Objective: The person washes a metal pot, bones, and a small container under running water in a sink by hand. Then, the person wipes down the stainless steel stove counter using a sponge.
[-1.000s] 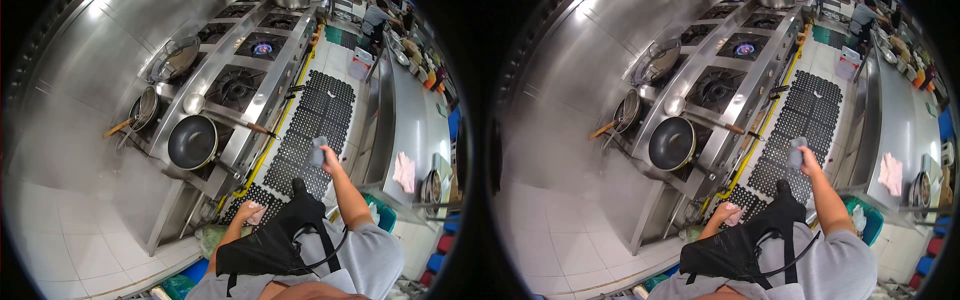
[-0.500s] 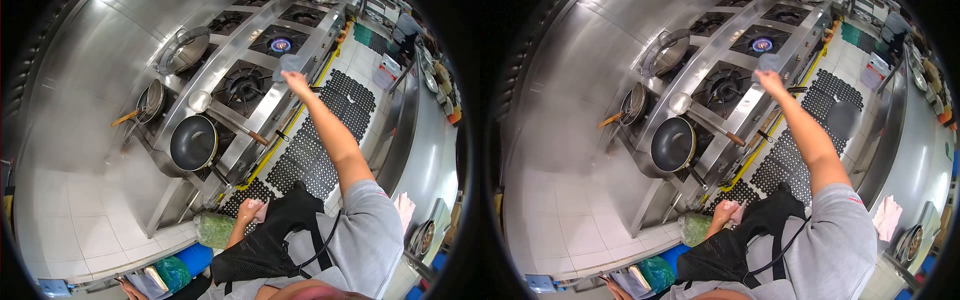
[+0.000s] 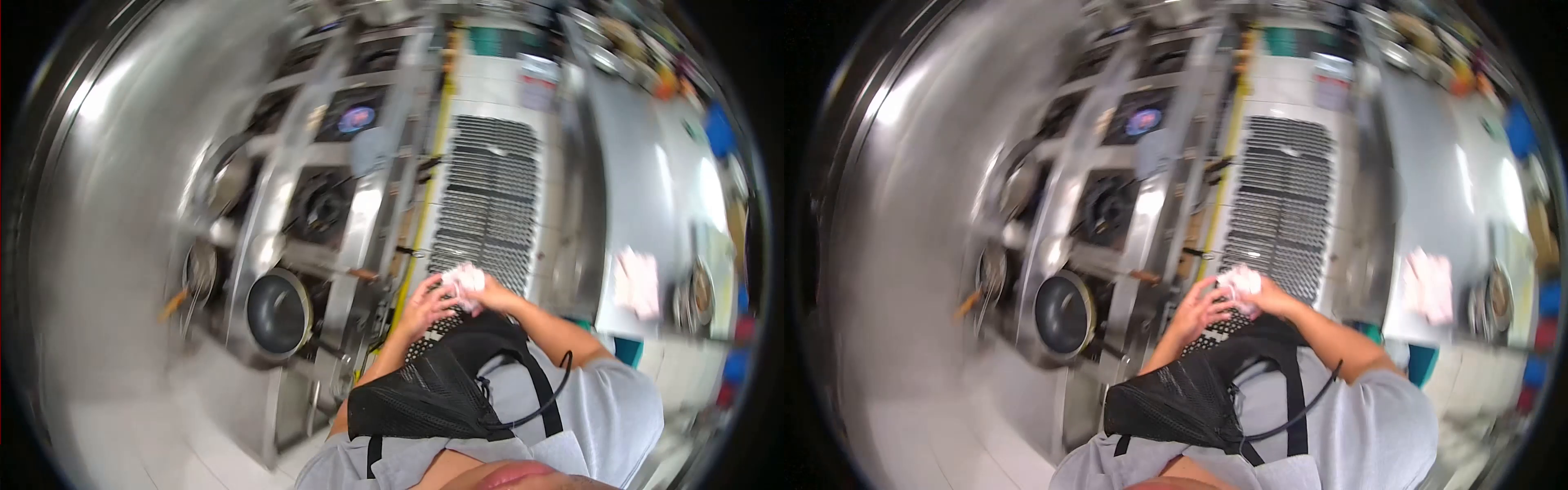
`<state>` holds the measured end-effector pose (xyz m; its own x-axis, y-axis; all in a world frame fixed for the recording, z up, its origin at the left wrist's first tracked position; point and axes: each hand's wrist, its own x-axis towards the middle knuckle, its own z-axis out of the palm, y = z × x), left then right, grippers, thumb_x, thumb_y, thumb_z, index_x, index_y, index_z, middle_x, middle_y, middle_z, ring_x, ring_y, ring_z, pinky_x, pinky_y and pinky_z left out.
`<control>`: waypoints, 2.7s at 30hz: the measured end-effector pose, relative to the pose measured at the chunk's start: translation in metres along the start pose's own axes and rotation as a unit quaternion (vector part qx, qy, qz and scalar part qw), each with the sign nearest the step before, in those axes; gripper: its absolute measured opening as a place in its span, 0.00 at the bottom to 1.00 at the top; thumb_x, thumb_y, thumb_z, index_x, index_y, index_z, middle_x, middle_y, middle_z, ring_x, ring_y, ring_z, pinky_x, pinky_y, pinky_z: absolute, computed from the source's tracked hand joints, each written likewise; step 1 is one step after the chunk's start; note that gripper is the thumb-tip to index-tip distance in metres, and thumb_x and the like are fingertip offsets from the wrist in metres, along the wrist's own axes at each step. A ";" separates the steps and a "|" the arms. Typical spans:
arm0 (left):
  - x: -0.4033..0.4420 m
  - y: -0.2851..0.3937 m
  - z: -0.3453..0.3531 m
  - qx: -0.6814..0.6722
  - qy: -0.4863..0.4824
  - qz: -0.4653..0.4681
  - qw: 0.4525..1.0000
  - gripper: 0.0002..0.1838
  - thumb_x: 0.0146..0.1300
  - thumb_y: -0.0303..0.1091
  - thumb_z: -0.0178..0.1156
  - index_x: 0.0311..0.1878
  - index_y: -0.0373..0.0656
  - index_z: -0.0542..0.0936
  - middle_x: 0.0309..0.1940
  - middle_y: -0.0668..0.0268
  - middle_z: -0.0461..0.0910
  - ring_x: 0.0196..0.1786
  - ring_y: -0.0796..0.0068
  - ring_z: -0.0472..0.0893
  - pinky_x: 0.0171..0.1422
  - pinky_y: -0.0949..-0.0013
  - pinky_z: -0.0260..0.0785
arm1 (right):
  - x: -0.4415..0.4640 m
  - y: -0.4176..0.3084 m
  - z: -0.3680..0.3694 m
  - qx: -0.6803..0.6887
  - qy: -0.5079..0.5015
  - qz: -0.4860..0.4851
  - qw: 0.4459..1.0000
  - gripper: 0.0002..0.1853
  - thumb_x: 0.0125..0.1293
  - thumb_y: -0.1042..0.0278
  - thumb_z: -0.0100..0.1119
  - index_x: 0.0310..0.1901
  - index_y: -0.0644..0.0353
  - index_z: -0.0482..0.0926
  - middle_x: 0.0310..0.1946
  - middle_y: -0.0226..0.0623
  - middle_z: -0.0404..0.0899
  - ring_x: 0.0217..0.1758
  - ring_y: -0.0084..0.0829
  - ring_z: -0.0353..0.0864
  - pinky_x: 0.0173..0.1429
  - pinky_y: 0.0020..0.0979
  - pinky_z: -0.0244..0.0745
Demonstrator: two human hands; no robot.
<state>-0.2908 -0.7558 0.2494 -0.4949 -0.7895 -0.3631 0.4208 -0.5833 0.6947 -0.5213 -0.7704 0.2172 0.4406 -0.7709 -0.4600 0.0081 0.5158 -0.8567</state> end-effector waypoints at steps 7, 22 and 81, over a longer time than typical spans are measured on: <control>0.117 0.019 0.027 0.228 0.029 -0.093 0.969 0.21 0.73 0.39 0.53 0.61 0.35 0.68 0.51 0.53 0.80 0.43 0.64 0.85 0.44 0.67 0.77 | -0.109 -0.088 -0.136 0.030 0.396 -0.187 0.898 0.24 0.60 0.69 0.64 0.58 0.61 0.74 0.43 0.34 0.82 0.39 0.23 0.82 0.36 0.28 0.82; 0.251 0.079 -0.069 0.154 0.103 -0.127 0.974 0.12 0.68 0.41 0.57 0.47 0.44 0.76 0.38 0.65 0.83 0.35 0.74 0.83 0.38 0.71 0.76 | -0.397 -0.330 -0.359 -0.693 0.701 -0.043 0.162 0.29 0.64 0.62 0.54 0.68 0.54 0.65 0.60 0.36 0.73 0.59 0.38 0.76 0.65 0.32 0.69; 0.494 0.092 -0.208 0.400 0.223 -0.211 0.864 0.25 0.66 0.58 0.53 0.41 0.42 0.81 0.33 0.57 0.83 0.29 0.63 0.81 0.36 0.57 0.73 | -0.348 -0.364 -0.323 -0.758 0.652 -0.028 -0.019 0.15 0.64 0.64 0.59 0.51 0.54 0.81 0.32 0.40 0.82 0.28 0.42 0.81 0.30 0.40 0.77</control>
<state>-0.3380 -1.2394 0.0048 -0.0592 -0.6380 -0.7678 -0.4735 -0.6591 0.5842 -0.9676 -0.8107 0.6139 0.1187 -0.5981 0.7925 -0.4435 0.6822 0.5813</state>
